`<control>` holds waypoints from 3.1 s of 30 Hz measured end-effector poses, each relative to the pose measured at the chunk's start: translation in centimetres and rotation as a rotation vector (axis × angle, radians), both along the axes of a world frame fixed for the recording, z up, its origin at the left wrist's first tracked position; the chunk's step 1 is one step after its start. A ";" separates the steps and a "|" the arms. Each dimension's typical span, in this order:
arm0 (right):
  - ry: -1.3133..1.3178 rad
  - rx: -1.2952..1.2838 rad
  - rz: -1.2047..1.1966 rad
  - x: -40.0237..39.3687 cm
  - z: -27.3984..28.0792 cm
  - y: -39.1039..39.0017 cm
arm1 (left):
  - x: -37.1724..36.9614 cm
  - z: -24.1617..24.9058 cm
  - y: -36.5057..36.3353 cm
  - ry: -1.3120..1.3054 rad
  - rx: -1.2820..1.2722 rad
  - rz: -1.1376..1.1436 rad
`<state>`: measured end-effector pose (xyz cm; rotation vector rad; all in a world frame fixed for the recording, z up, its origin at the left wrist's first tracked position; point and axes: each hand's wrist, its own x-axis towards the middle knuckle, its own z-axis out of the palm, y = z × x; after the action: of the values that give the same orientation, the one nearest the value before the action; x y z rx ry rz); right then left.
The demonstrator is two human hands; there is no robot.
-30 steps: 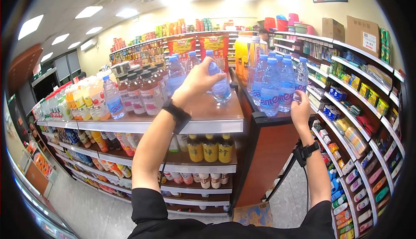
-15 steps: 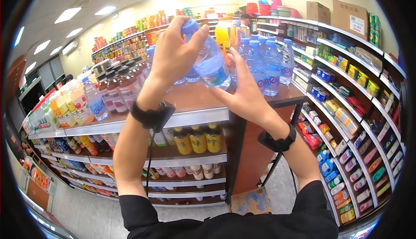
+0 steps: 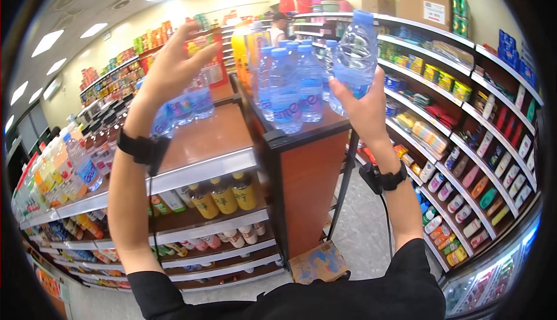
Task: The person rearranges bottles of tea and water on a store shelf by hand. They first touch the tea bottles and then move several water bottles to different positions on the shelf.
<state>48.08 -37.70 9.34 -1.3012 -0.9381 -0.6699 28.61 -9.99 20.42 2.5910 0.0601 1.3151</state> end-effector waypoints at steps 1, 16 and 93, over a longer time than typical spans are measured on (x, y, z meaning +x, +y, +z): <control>0.005 0.039 -0.039 2.0 -0.6 -0.2 | 0.6 -0.1 3.5 0.012 0.085 0.136; 0.117 -0.035 -0.110 12.2 -5.9 4.0 | 2.3 -3.6 15.6 0.030 -0.015 0.825; -0.119 -0.443 0.368 -1.5 1.6 -1.1 | -0.9 -2.1 -7.7 -0.411 -0.306 -0.469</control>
<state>46.59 -38.83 10.92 -1.4280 -1.4384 -0.2589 27.71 -17.68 18.34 1.8885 -0.3642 1.4780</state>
